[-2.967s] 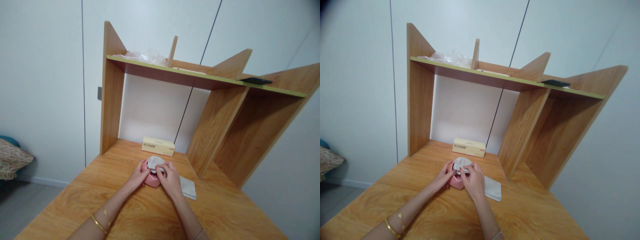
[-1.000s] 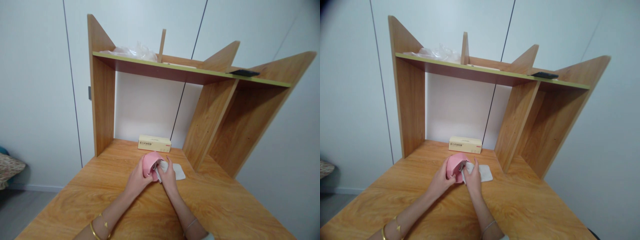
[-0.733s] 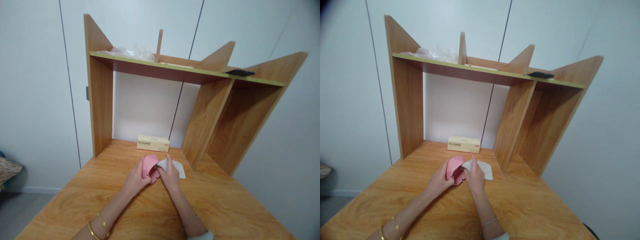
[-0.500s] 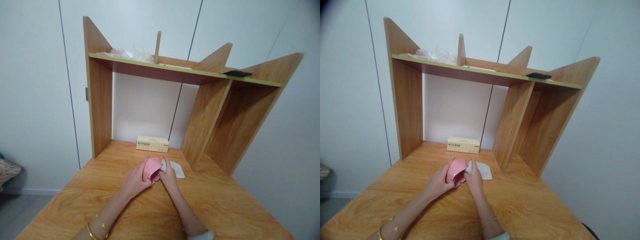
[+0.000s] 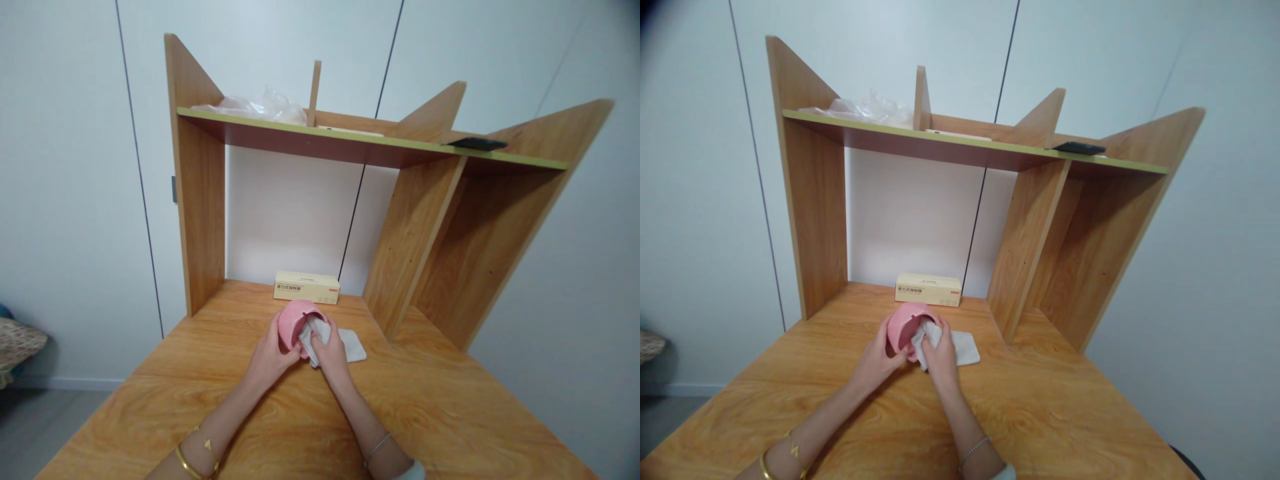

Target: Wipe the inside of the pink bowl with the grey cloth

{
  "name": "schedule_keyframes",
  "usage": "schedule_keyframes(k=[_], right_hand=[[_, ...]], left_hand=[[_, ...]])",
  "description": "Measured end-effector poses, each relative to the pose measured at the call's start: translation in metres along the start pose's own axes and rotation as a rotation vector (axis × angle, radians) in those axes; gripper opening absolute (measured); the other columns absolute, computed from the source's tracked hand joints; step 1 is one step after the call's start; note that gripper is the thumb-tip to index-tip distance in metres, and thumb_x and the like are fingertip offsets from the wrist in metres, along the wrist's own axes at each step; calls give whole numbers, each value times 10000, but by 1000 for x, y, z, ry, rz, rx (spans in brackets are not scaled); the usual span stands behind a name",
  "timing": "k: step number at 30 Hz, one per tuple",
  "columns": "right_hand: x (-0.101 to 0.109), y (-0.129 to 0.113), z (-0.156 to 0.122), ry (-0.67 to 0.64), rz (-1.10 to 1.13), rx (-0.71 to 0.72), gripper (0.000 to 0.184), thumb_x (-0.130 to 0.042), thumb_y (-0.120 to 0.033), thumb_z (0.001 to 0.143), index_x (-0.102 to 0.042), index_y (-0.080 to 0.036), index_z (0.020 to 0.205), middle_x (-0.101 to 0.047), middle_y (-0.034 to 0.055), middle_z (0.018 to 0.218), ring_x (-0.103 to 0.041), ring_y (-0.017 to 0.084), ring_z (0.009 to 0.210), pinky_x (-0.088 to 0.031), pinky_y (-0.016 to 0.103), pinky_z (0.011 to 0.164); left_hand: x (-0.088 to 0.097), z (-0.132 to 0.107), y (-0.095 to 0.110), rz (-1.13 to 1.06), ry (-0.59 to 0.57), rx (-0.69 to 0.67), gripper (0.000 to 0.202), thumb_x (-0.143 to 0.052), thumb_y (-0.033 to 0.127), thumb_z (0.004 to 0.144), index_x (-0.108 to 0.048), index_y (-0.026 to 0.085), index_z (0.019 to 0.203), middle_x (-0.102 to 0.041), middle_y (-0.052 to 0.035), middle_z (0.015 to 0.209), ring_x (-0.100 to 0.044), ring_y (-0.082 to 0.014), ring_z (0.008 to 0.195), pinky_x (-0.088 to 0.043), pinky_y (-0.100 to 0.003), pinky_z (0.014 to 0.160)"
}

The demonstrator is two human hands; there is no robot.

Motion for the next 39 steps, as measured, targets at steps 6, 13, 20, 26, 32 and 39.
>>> schedule_keyframes(k=[6,13,20,26,32,39], right_hand=[[13,-7,0,48,-209,5,488,-500,-250,692,-410,-131,1156,-629,68,722,-600,234,663,-427,293,572],[30,-15,1,81,-447,304,596,-533,-308,710,-324,-172,1251,-626,71,839,-594,244,780,-422,312,652],[26,-3,5,-51,-314,230,662,-502,-240,678,-273,-181,1296,-609,22,788,-576,200,698,-420,281,623],[21,-2,2,-40,-147,111,569,-433,-206,702,-357,-142,1263,-615,11,666,-559,181,581,-412,257,556],[10,2,1,-38,94,21,562,-426,-219,720,-340,-145,1270,-634,34,824,-593,165,706,-454,253,633],[15,-5,3,-61,-223,51,627,-505,-238,712,-298,-139,1296,-631,54,781,-590,206,688,-433,289,633]], left_hand=[[4,-1,10,133,-30,55,593,-570,237,667,-343,194,1213,-620,-31,893,-591,-177,749,-450,-260,651],[8,-4,20,225,-122,-47,627,-566,235,650,-342,219,1236,-599,-55,1048,-583,-212,904,-441,-291,770],[10,-5,25,251,-148,-115,691,-600,356,649,-324,249,1273,-542,-73,1179,-549,-254,1004,-413,-349,857],[6,0,6,58,-17,6,760,-511,389,757,-96,161,1352,-558,-111,1104,-571,-233,954,-427,-371,836],[-6,1,0,-107,1,-39,693,-511,312,746,-150,146,1314,-397,-129,1294,-438,-205,1145,-353,-321,941],[7,0,14,298,-69,148,710,-570,288,655,-282,213,1300,-635,-74,986,-599,-274,888,-443,-329,724]])
Point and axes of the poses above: each hand's wrist, its own z-axis towards the middle knuckle, its own x-axis out of the back of the hand, y = z × x, the point moved 3 cm from there along z, towards the middle knuckle
